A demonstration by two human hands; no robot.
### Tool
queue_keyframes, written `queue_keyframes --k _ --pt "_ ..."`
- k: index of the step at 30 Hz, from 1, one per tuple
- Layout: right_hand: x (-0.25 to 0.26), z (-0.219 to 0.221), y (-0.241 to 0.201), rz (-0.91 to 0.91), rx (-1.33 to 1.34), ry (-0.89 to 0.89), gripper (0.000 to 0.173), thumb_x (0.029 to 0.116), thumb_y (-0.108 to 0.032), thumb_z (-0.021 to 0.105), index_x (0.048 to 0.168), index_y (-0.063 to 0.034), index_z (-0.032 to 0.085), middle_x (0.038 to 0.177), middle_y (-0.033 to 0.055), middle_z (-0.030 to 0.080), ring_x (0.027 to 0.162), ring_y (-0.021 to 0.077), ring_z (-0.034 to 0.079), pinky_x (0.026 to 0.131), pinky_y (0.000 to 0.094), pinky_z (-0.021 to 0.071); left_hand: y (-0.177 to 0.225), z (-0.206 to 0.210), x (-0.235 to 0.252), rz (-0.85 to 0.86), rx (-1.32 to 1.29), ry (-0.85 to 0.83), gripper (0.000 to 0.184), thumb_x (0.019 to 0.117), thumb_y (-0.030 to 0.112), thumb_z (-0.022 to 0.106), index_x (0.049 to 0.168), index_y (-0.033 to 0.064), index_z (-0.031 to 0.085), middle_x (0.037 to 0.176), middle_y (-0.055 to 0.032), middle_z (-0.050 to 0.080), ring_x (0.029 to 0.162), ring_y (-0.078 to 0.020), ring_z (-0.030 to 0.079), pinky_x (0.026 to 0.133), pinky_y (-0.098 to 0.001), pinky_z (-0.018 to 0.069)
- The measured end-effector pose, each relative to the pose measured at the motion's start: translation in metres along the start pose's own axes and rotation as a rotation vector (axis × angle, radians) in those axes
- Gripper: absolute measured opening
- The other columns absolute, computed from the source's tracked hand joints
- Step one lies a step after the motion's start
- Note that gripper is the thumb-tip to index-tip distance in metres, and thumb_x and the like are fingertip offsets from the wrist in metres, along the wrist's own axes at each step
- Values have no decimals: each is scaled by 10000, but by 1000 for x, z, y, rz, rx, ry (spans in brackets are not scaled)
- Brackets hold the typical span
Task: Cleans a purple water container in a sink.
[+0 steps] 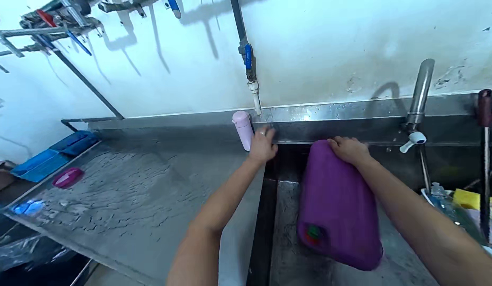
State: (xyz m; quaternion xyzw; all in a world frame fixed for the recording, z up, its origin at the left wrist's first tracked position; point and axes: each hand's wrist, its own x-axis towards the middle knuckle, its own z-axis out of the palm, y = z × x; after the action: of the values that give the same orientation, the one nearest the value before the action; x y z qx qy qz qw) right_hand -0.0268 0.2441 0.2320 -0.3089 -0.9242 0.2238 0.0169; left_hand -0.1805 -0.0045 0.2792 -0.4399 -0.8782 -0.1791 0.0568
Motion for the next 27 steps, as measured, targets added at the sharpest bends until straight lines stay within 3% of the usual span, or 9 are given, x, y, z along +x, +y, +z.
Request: queue_keyframes --k 5,8,11,15,17,19,22,25,27 --pt "-50 -16 18 309 -58 -90 960 960 -745 443 1572 -13 341 1537 369 382 1433 562 351 1090 751 295 -20 -107 96 -268 -291 307 677 986 272 651 1505 -81 396 1529 -368 384 1424 -517 390 1151 -615 361" --pt "-108 -16 35 412 -61 -102 1008 947 -740 488 1524 75 345 1421 380 504 1325 531 513 1064 682 404 -8 -159 149 -367 -417 460 657 981 315 625 1482 -67 436 1520 -344 408 1445 -487 369 1155 -598 348" --pt "-169 -5 46 477 32 -71 943 957 -668 564 1468 103 383 1307 366 588 1247 516 578 1043 666 427 17 -151 171 -252 -252 337 659 968 360 661 1466 -37 488 1552 -330 377 1470 -501 322 1151 -644 330" --pt "-238 42 96 429 379 87 966 948 -526 649 1555 106 240 1304 399 575 1207 536 595 1013 694 440 29 -20 95 23 -45 -6 701 981 368 671 1476 -79 456 1541 -339 406 1466 -489 355 1184 -650 287" --pt "-256 68 121 397 588 200 1057 888 -514 647 1606 56 121 1361 389 539 1202 495 601 975 673 471 37 71 1 -116 -658 -227 475 1100 253 474 1442 -77 488 1455 -245 548 1384 -291 513 1171 -448 395" --pt "-255 65 122 353 664 259 1056 856 -511 676 1602 35 166 1391 348 541 1263 440 581 1055 629 443 44 125 -59 -419 -1265 -378 574 1130 388 231 1411 -40 490 1298 -216 623 1158 -241 627 1004 -420 509" --pt "-267 -7 113 193 536 236 1013 918 -617 546 1626 -16 143 1350 313 589 1206 406 634 1016 623 482 58 75 -80 -478 -1410 -379 707 1092 548 122 1424 29 470 1184 -158 654 1028 -212 652 893 -435 552" --pt "-300 -65 112 -148 670 494 1050 918 -827 366 1593 -40 202 1239 77 684 1030 86 690 897 321 585 48 14 -98 -452 -1541 -143 767 1058 560 -2 1279 64 539 945 -34 733 855 -111 706 745 -319 601" --pt "-300 -49 105 -205 905 593 947 962 -752 388 1572 -45 230 1438 92 575 1242 98 601 1038 312 505 53 37 -134 -636 -1632 2 569 1109 385 14 1143 97 503 844 -13 670 763 -108 666 671 -311 581"
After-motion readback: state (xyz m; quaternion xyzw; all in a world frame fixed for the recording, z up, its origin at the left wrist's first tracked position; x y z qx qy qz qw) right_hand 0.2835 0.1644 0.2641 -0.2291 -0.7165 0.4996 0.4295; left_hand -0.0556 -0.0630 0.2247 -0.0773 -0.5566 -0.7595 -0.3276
